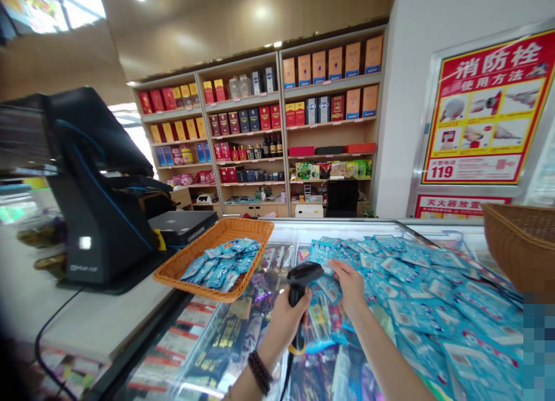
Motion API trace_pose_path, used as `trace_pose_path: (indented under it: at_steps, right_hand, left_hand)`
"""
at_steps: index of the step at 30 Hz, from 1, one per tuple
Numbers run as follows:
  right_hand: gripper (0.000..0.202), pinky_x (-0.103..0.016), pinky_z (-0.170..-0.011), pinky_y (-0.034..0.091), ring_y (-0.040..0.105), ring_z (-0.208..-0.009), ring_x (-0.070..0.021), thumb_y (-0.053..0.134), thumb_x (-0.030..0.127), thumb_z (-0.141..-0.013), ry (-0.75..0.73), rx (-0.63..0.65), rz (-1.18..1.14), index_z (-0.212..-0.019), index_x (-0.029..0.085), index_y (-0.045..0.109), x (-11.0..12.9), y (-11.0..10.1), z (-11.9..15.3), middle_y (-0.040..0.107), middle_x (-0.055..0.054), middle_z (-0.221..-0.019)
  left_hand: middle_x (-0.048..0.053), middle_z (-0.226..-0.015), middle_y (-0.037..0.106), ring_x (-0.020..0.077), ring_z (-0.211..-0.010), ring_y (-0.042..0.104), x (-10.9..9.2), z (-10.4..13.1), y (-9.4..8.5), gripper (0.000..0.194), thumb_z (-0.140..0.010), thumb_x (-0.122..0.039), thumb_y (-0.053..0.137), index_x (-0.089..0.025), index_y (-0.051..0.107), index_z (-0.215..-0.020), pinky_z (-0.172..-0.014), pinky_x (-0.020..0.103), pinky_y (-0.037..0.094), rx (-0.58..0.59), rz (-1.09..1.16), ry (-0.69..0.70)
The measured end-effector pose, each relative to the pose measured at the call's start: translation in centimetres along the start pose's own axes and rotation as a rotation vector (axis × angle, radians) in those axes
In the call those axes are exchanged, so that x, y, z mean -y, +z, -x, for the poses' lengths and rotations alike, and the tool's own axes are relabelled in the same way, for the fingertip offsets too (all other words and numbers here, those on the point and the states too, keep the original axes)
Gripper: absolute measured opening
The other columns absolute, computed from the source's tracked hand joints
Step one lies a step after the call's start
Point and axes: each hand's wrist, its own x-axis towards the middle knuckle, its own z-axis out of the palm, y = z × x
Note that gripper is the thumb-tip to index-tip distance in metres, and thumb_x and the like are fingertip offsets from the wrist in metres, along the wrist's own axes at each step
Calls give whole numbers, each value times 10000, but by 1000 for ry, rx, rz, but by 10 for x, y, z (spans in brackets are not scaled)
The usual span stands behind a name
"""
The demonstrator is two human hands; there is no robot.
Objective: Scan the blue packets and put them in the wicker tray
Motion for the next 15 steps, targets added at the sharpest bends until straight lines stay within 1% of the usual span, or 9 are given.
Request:
trace_pose_path:
  at_steps: [3,5,8,12,15]
  right_hand:
    - [360,-359,-652,664,736,-690,-232,965,379,-445,72,-16,-62,-712,222,780,0,-1,1,777,-23,-727]
    - [341,-365,-698,686,765,-746,-251,964,365,-474,70,-3,-79,-717,221,775,1,-2,3,785,-32,-756]
    - [350,-360,-725,701,782,-765,-255,974,348,-489,70,6,-102,-740,213,770,3,-3,5,782,-32,-759]
    - [358,-329,-782,698,788,-778,-232,977,345,-480,62,7,-131,-746,210,780,6,-3,7,789,-30,-780]
    - [357,-346,-796,698,791,-780,-237,972,360,-482,20,10,-142,-747,209,787,6,-2,8,790,-27,-784]
  left_hand:
    - [-67,-507,494,127,-407,476,6,-2,-2,462,-757,-636,754,-212,603,-860,-459,264,455,0,12,-2]
    - [-66,-510,499,125,-406,474,10,-4,-4,467,-760,-641,764,-213,603,-851,-459,265,461,6,27,-3]
    - [-64,-515,509,122,-408,482,14,-6,-5,457,-775,-630,768,-209,607,-845,-453,256,454,14,22,5]
    - [-65,-519,513,118,-409,482,13,-4,-5,438,-786,-609,769,-205,612,-855,-445,248,446,13,2,9]
    - [-67,-515,508,122,-410,486,11,-3,-6,450,-780,-622,776,-208,616,-848,-446,249,448,11,-11,7]
